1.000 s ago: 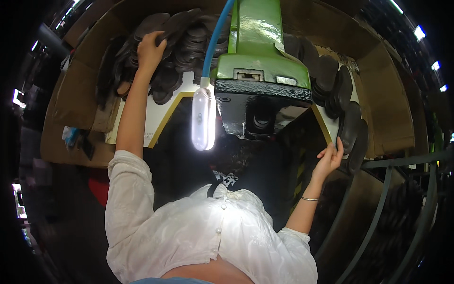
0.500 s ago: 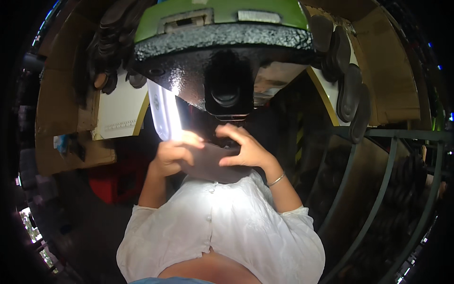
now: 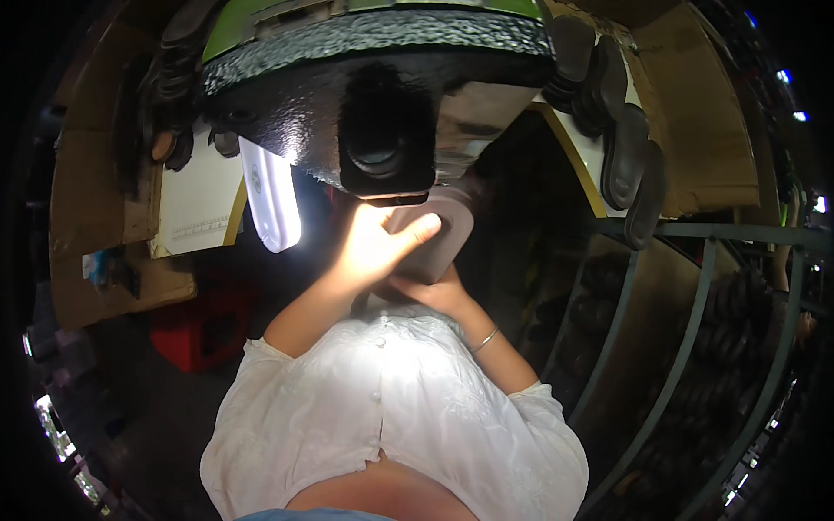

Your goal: The person repeatedly picks up brown shoe soles from a nearby stack and presses them against a green grinding machine to smooth the edges. After each grind, the sole is placed back on the stack. The process is repeated continuously throughout the clip.

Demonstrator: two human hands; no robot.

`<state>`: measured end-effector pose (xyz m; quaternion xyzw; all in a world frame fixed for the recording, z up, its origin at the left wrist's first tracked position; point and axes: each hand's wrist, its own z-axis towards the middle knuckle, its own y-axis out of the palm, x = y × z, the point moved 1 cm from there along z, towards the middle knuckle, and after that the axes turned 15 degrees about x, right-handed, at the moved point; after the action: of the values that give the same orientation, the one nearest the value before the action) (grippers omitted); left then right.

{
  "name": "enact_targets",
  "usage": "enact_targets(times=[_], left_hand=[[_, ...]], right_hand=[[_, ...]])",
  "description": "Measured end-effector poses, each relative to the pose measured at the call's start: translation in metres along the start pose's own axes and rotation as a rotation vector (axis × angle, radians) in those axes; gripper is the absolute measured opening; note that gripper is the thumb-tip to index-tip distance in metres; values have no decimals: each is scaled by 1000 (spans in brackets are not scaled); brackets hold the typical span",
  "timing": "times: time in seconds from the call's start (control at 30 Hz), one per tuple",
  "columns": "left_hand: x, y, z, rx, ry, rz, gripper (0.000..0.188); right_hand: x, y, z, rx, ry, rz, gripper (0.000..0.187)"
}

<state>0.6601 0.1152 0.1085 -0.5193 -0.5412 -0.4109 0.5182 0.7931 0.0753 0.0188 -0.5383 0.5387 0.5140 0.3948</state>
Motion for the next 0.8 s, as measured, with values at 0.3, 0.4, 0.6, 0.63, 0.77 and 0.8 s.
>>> enact_targets(times=[0.3, 0.4, 0.6, 0.63, 0.77, 0.8], left_hand=[[-11, -24, -13, 35, -80, -311, 24], [-31, -26, -17, 108, -46, -257, 24], [-42, -32, -22, 107, -152, -262, 27], [-40, -37, -23, 95, -210, -274, 29], [-37, -62, -28, 205, -55, -490, 27], [-38, -70, -32, 240, -31, -488, 26]], right_hand=[[-20, -63, -6, -334, 313, -478, 37], [-33, -124, 12, -184, 113, -367, 29], [-88, -129, 50, 272, -192, 347, 39], [-90, -120, 55, 310, -218, 337, 38], [-85, -81, 60, 380, -242, 379, 34], [-83, -67, 58, 382, -226, 407, 33]])
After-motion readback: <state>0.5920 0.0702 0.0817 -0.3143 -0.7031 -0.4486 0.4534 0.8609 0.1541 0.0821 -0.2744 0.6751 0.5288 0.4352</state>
